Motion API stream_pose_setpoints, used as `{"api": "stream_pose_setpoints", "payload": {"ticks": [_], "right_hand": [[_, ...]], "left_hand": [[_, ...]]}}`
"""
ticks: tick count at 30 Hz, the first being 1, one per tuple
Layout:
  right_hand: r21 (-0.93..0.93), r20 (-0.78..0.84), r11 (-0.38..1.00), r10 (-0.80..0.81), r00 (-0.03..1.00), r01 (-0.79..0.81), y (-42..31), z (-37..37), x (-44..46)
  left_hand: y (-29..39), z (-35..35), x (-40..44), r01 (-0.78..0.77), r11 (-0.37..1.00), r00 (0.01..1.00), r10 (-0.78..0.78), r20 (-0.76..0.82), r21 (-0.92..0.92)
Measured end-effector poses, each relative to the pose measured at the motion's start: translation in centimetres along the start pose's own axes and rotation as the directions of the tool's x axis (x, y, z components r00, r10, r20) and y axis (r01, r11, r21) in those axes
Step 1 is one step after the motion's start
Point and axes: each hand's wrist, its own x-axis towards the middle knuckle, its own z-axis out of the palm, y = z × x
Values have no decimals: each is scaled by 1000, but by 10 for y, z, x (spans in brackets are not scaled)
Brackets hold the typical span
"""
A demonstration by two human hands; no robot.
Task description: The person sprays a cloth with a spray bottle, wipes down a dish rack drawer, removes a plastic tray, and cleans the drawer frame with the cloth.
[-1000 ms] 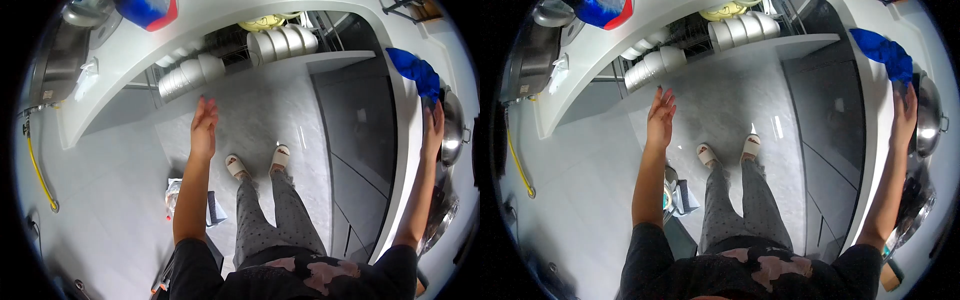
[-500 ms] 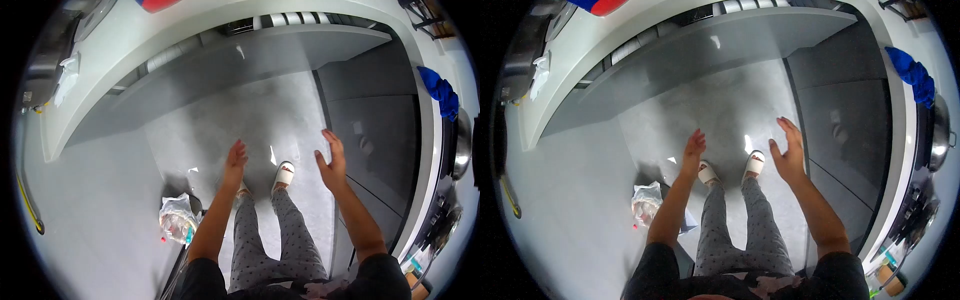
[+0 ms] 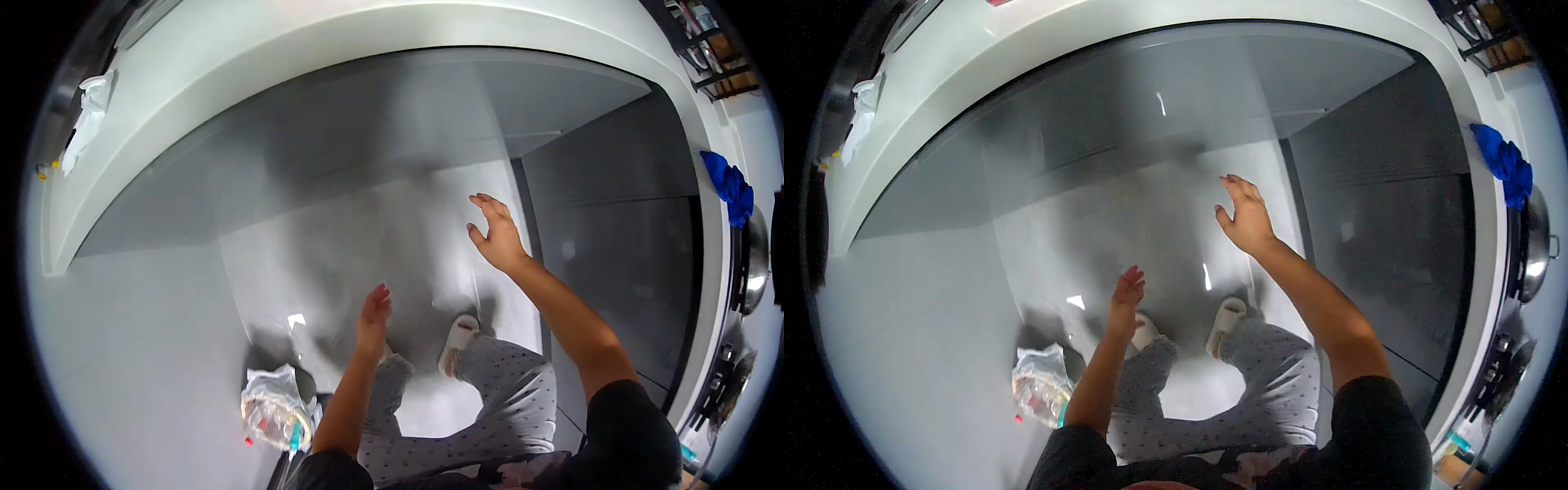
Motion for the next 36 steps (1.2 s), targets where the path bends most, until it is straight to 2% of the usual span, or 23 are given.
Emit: {"api": "stream_pose_setpoints", "payload": {"ticks": [2,3,4,6,8,10,12,13,15,16,18,19,21,24,27,31,34,36], "right_hand": [[10,-8,1000,-25,1000,25,24,31,23],[-89,-5,994,-71,997,70,30,44,37],[-185,5,976,-116,993,114,37,57,51],[-190,-42,969,-169,985,158,42,74,79],[-298,-160,922,-304,939,248,52,85,98],[-356,-185,903,-321,929,241,60,100,111],[-389,-235,889,-351,906,243,69,99,111],[-404,-247,885,-348,904,230,64,98,110],[-417,-269,881,-354,896,223,63,95,98],[-426,-286,881,-349,892,208,57,96,96],[-436,-299,880,-337,893,186,49,99,102],[-392,-327,901,-323,888,184,52,101,101],[-370,-335,909,-325,885,193,58,107,103],[-391,-310,893,-354,882,221,56,106,101],[-373,-316,895,-369,874,244,54,102,88],[-369,-316,901,-354,880,230,42,96,68],[-377,-331,889,-390,859,259,54,93,18],[-365,-308,898,-366,878,247,47,82,13]], "left_hand": [[-23,-12,24,-127,992,989,126,81,9],[-34,-16,36,-211,977,968,213,135,-29],[-46,-20,49,-239,971,960,241,142,-33],[-58,-21,64,-226,972,965,214,151,65],[-89,-26,74,-286,957,943,271,192,53],[-105,-24,86,-347,937,911,326,253,43],[-102,-4,61,-359,901,912,283,298,242],[-94,0,47,-360,899,908,276,316,250],[-89,15,30,-493,827,835,363,413,270],[-92,15,27,-502,819,832,369,414,278],[-95,11,30,-462,845,876,388,286,268],[-92,18,30,-456,845,879,380,287,278],[-75,37,35,-565,756,818,461,346,330],[-77,47,48,-578,722,809,446,383,379],[-71,40,45,-519,740,849,389,358,428],[-58,22,43,-482,790,868,369,333,379],[-80,22,34,-512,777,847,386,365,367],[-47,28,34,-450,781,860,248,447,433]]}}
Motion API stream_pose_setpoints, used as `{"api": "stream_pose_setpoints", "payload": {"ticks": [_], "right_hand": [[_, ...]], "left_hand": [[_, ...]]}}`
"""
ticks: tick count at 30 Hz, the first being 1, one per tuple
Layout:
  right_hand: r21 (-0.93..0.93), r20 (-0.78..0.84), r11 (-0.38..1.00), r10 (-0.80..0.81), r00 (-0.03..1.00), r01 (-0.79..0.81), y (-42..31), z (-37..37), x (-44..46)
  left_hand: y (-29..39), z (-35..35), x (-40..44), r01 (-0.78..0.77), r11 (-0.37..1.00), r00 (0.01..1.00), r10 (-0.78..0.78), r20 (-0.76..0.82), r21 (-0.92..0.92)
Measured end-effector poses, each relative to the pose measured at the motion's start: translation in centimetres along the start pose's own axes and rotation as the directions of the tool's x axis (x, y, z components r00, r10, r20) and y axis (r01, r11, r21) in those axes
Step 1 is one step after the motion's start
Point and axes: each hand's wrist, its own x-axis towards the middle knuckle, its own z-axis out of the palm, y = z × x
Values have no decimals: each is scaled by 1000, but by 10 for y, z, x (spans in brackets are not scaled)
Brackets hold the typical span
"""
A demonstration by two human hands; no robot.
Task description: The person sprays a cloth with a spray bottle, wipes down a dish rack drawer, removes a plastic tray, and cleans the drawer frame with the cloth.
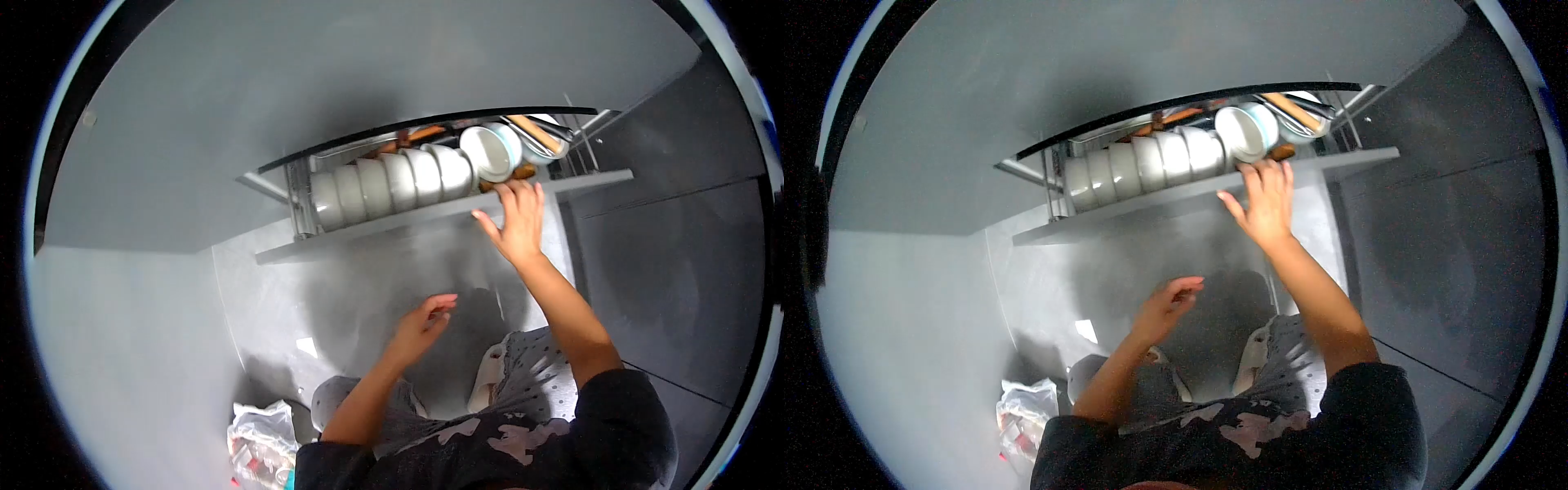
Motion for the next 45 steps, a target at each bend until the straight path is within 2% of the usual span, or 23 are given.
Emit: {"api": "stream_pose_setpoints", "payload": {"ticks": [4,6,10,12,13,15,17,18,20,22,23,25,27,28,29,30,32,33,34,37,42,44,45], "right_hand": [[-20,108,998,54,993,-53,-5,3,22],[-40,93,995,92,991,-88,-17,10,20],[-30,147,992,124,981,-121,-20,7,17],[-44,197,987,163,967,-158,-18,6,16],[-42,205,986,168,964,-163,-17,10,18],[-32,224,985,175,959,-172,-16,9,20],[-37,254,984,179,951,-175,-14,9,21],[-31,263,984,177,949,-175,-12,6,20],[-27,302,982,184,935,-185,-14,2,19],[-34,340,982,185,922,-185,-14,0,21],[-28,324,983,179,929,-180,-15,0,23],[-51,332,985,174,927,-166,-13,1,23],[-61,305,990,138,942,-125,-7,3,18],[-68,308,992,125,943,-109,-7,2,19],[-83,336,990,134,932,-113,-8,1,21],[-84,321,992,119,940,-97,-8,2,19],[-64,332,996,83,940,-65,-8,0,21],[-80,345,994,97,933,-74,-10,-1,22],[-105,351,992,108,930,-75,-8,-2,17],[-120,344,992,75,936,-35,-3,1,13],[-104,341,994,77,937,-44,-11,-3,19],[-157,356,985,128,926,-76,-18,-2,23],[-155,349,985,124,929,-74,-18,-2,23]], "left_hand": [[16,-30,48,55,998,991,-53,122,-21],[18,-56,66,22,1000,958,-24,284,10],[43,-72,77,-1,999,928,-14,373,42],[67,-84,84,14,998,799,-46,600,58],[81,-94,88,19,998,807,-50,588,60],[115,-119,84,-7,998,686,54,726,-67],[143,-150,72,-114,966,722,239,650,-230],[150,-183,57,-267,922,783,377,495,-279],[143,-247,25,-381,849,892,441,95,-367],[111,-303,3,-461,795,864,301,-404,-395],[87,-329,2,-438,801,812,158,-562,-408],[24,-372,9,-239,850,707,-179,-684,-469],[-56,-381,22,128,871,696,-420,-583,-475],[-89,-376,33,205,848,748,-457,-481,-488],[-113,-369,48,199,836,848,-409,-338,-512],[-149,-363,71,153,748,889,-390,-241,-646],[-148,-341,113,224,675,919,-387,-79,-703],[-121,-329,129,262,694,908,-413,-73,-670],[-159,-326,147,222,666,944,-329,-14,-712],[-186,-326,175,268,576,933,-354,60,-772],[-205,-328,189,299,606,931,-354,87,-737],[-212,-327,195,281,518,948,-280,150,-808],[-200,-330,191,326,586,935,-314,163,-742]]}}
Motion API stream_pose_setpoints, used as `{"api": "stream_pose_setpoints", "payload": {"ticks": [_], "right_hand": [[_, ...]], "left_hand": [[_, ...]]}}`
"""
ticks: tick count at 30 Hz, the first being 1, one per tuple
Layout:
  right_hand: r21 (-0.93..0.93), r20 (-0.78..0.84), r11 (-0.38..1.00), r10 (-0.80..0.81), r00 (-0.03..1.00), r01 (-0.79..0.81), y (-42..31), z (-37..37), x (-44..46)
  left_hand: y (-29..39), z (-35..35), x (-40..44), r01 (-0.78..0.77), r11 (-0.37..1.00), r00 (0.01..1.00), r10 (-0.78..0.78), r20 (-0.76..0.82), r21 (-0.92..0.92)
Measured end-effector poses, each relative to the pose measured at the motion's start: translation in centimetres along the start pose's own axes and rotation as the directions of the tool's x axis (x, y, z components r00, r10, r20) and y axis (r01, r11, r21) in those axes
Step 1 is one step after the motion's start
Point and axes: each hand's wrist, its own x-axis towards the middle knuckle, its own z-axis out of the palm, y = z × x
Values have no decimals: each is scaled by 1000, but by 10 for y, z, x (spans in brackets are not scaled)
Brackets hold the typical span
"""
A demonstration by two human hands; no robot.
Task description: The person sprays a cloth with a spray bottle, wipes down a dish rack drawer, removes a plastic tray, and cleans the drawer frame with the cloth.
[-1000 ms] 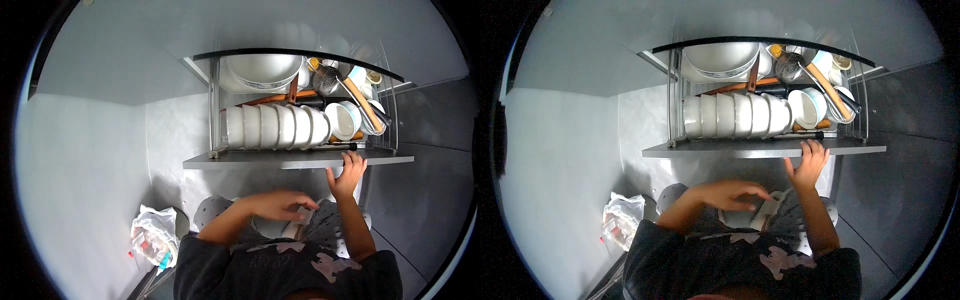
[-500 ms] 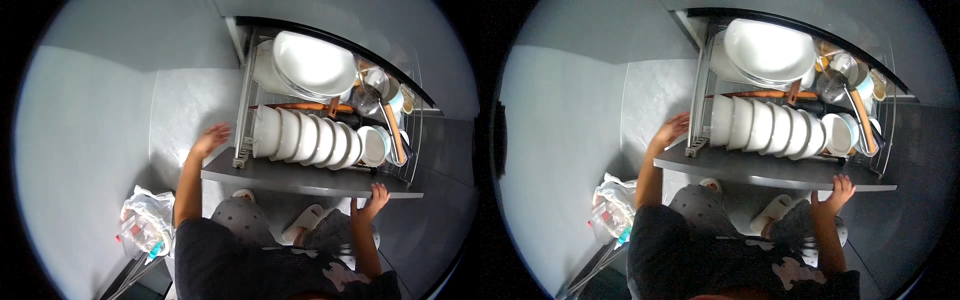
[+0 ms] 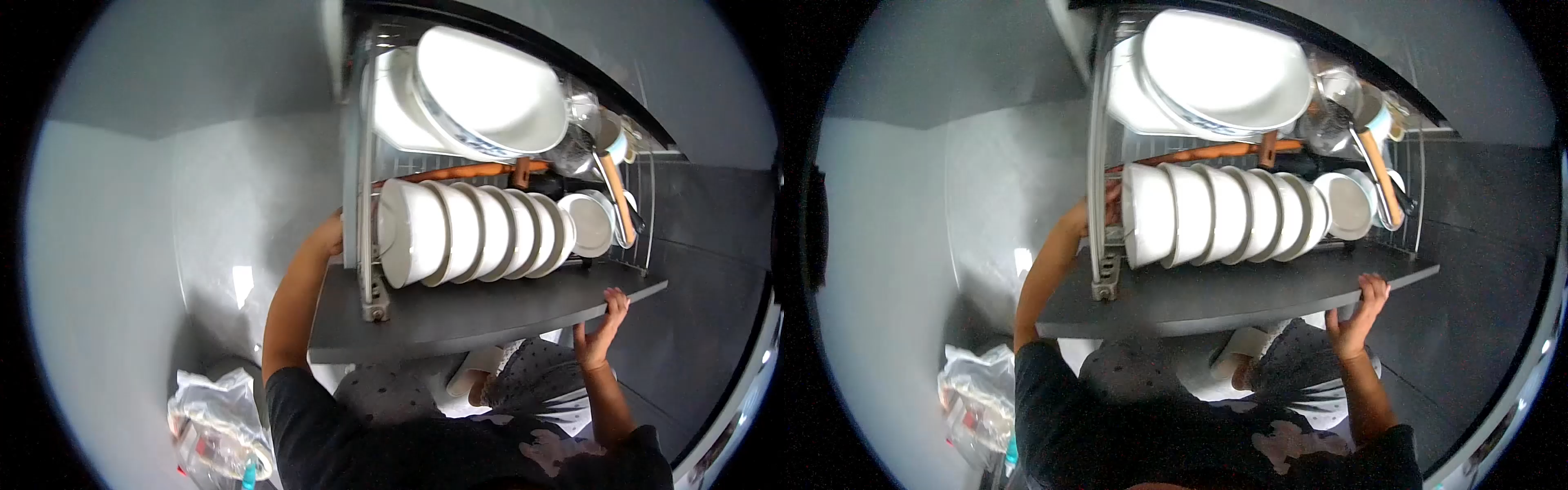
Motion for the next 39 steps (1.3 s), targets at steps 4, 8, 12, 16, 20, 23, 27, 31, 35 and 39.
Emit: {"api": "stream_pose_setpoints", "payload": {"ticks": [4,8,12,16,20,23,27,31,35,39], "right_hand": [[10,-29,1000,1,1000,-1,-1,1,4],[-26,-50,999,23,998,-25,2,5,2],[-15,-42,999,48,998,-49,2,6,1],[-12,-42,999,40,998,-40,3,5,2],[-3,-88,999,52,995,-52,0,8,3],[8,-82,998,63,995,-62,-1,6,4],[8,-73,998,69,995,-68,1,6,2],[12,-60,998,62,996,-61,2,6,2],[18,-87,999,33,996,-32,4,8,2],[0,-116,1000,24,993,-24,7,14,-1]], "left_hand": [[-9,-3,9,-53,992,995,63,-78,117],[8,20,-3,-31,990,999,34,-18,139],[4,2,6,-26,979,998,35,-46,201],[4,-9,9,-21,971,997,37,-63,239],[6,-16,12,-10,964,997,30,-69,265],[6,-18,13,-11,961,997,32,-71,277],[6,-21,14,-11,959,997,32,-69,283],[-1,-22,12,-24,956,997,44,-62,292],[-6,-23,8,-49,955,997,66,-48,293],[-11,-18,8,-63,951,997,75,-27,303]]}}
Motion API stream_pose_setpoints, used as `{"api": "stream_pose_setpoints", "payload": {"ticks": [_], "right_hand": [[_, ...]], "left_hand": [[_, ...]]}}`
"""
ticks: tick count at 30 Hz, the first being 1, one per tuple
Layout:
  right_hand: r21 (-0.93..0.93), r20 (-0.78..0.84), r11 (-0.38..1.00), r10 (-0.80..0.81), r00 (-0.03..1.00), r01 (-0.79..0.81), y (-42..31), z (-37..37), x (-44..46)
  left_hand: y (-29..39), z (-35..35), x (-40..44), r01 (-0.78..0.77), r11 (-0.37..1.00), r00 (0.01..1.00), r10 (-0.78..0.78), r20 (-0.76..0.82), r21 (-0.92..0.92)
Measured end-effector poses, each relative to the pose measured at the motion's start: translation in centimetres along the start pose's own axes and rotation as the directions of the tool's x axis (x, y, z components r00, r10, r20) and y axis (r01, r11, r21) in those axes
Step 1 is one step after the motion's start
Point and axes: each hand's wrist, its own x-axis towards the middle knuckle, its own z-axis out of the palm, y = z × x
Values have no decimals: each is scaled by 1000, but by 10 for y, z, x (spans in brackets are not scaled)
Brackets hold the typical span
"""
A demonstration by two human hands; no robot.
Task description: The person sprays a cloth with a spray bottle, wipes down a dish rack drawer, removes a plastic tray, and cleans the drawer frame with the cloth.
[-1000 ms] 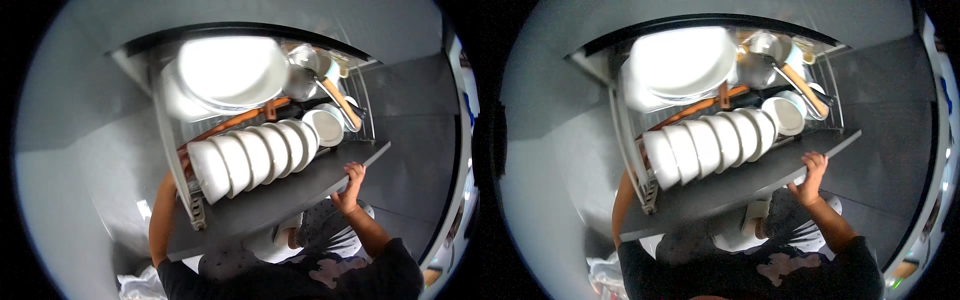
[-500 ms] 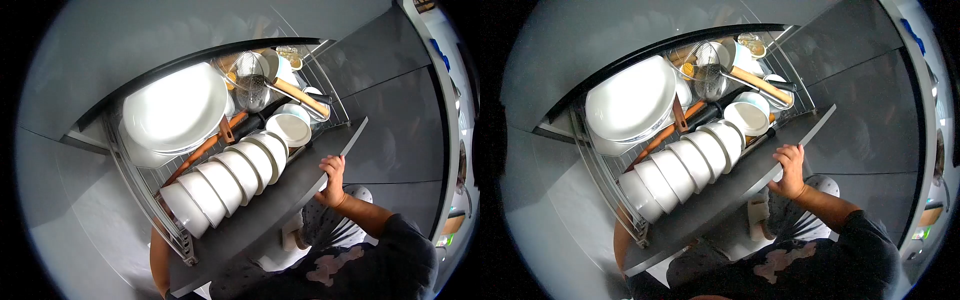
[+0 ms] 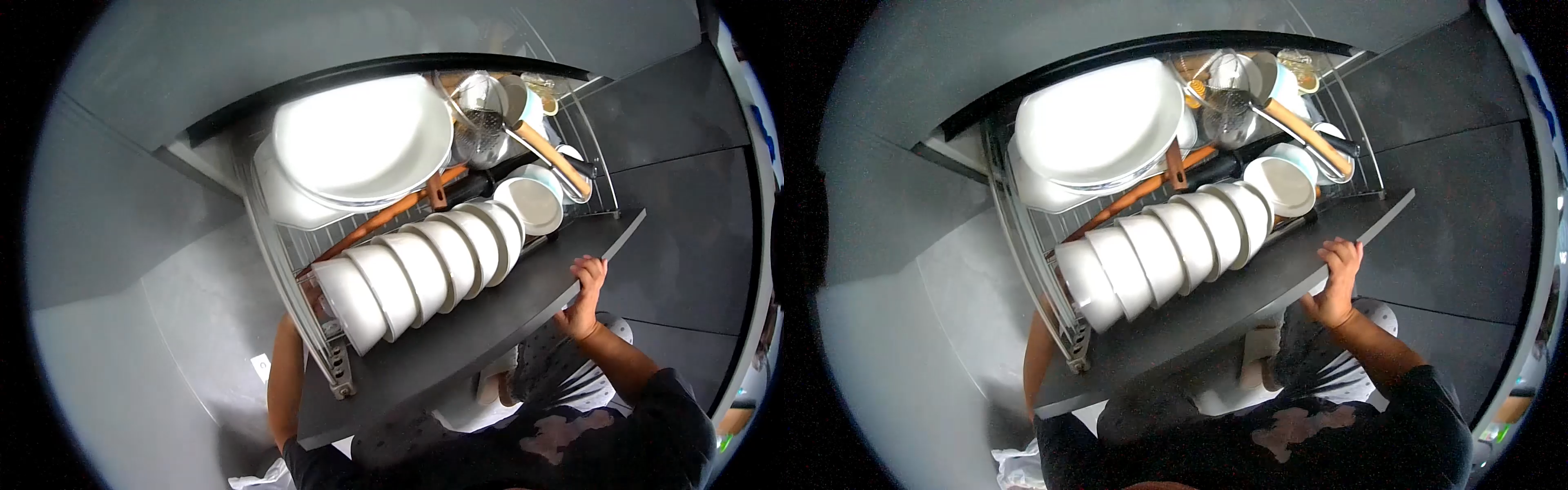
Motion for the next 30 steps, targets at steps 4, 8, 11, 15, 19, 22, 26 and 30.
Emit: {"api": "stream_pose_setpoints", "payload": {"ticks": [4,8,11,15,19,22,26,30], "right_hand": [[-21,36,1000,2,999,-2,1,-1,0],[-12,44,1000,6,999,-5,-1,-4,1],[-13,26,1000,-1,1000,1,0,-3,2],[-5,11,1000,1,1000,-1,-1,-2,2],[-5,2,1000,18,1000,-18,-1,-1,2],[-17,12,1000,8,1000,-8,2,-1,1],[4,6,1000,21,1000,-21,2,-1,0],[11,-26,1000,27,999,-27,-1,1,1]], "left_hand": [[-3,2,-7,-2,1000,1000,2,-12,8],[-7,1,-17,-10,1000,999,11,-37,30],[-7,-11,-23,-37,997,995,42,-86,63],[-11,-44,-26,-196,970,971,212,-106,143],[33,-29,-44,8,972,959,59,-276,235],[41,-44,-53,56,931,958,51,-282,362],[52,-69,-79,77,943,937,43,-348,324],[65,-76,-115,105,937,958,-6,-286,332]]}}
